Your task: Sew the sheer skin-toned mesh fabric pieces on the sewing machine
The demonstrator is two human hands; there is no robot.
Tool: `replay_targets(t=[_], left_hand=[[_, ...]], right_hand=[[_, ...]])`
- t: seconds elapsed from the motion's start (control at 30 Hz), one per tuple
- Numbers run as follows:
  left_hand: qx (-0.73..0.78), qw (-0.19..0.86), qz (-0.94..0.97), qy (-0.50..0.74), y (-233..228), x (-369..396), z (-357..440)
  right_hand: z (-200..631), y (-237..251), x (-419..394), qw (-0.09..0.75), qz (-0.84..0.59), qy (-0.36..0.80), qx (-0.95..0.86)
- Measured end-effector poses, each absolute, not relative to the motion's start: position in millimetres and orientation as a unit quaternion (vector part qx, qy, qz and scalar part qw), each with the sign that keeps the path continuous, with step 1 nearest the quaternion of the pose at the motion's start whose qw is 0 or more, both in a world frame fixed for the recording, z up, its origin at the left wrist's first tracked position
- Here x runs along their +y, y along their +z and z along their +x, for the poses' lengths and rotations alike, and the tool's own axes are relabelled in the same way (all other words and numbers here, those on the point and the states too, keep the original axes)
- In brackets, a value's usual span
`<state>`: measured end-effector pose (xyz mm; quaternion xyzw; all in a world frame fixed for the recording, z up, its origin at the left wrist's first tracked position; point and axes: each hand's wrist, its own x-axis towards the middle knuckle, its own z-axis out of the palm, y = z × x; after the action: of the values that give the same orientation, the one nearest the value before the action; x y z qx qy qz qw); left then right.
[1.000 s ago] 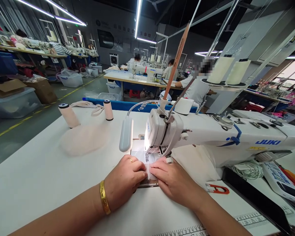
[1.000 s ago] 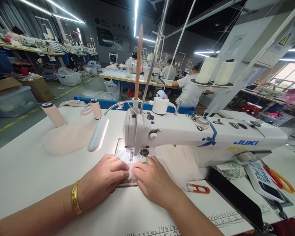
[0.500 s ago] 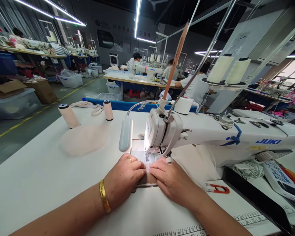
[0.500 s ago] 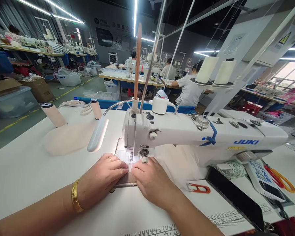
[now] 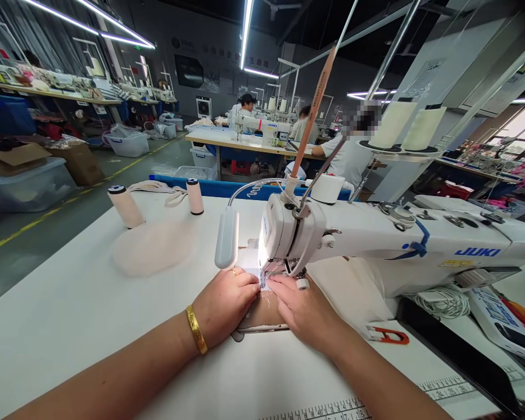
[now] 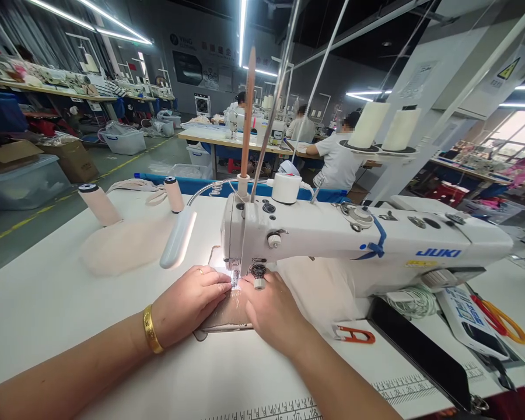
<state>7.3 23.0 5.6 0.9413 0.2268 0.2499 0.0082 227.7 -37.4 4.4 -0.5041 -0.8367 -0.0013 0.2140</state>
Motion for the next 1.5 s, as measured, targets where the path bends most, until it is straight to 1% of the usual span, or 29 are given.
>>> replay_targets(t=[0.2,0.4,0.47,0.5,0.57,0.67,0.73,0.77,0.87,0.97,1.1,1.23,1.3,1.37,1.5], left_hand=[[0.299,0.021,0.93,0.211,9.8,21.8,5.3],[0.369,-0.044,0.919,0.132,24.8,13.8,2.9],[0.375,-0.035,0.92,0.109,34.3,10.7,-1.0],[0.375,-0.021,0.92,0.111,39.1,10.3,-3.9],[0.376,-0.006,0.914,0.154,46.9,12.4,-10.8],[0.356,-0.021,0.905,0.231,50.7,20.2,-18.2],[0.329,0.005,0.919,0.218,48.8,24.3,-18.4],[0.33,0.024,0.925,0.186,47.5,25.1,-17.5],[0.411,0.033,0.909,0.065,45.8,21.8,-16.7],[0.472,0.019,0.882,0.009,49.7,14.6,-24.3],[0.487,0.028,0.873,-0.01,57.3,7.5,-33.6],[0.419,0.041,0.905,0.062,54.4,5.9,-22.9],[0.384,0.079,0.915,0.099,49.4,7.3,-15.3],[0.378,0.155,0.904,0.125,44.8,8.9,-10.3],[0.412,0.422,0.792,0.154,42.4,7.3,-6.2]], right_hand=[[226.1,10.0,-38.6,0.23,-0.506,-0.012,-0.831],[226.9,3.6,-42.2,0.243,-0.48,-0.006,-0.843],[223.9,1.4,-44.0,0.259,-0.454,0.006,-0.853],[221.3,0.9,-45.1,0.272,-0.437,0.014,-0.858],[214.3,1.5,-47.1,0.308,-0.399,0.032,-0.863],[201.5,4.7,-49.6,0.348,-0.356,0.06,-0.865],[194.1,6.1,-50.9,0.333,-0.351,0.083,-0.871],[191.4,6.0,-51.5,0.318,-0.352,0.093,-0.876],[188.3,2.6,-53.5,0.293,-0.342,0.098,-0.888],[191.0,-1.4,-54.9,0.285,-0.339,0.09,-0.892],[196.0,1.7,-55.2,0.266,-0.369,0.092,-0.886],[195.7,9.7,-56.3,0.253,-0.394,0.13,-0.874],[194.1,11.5,-57.1,0.25,-0.411,0.155,-0.863],[192.7,11.4,-57.6,0.252,-0.427,0.168,-0.852],[190.8,9.0,-57.0,0.28,-0.459,0.194,-0.821]])
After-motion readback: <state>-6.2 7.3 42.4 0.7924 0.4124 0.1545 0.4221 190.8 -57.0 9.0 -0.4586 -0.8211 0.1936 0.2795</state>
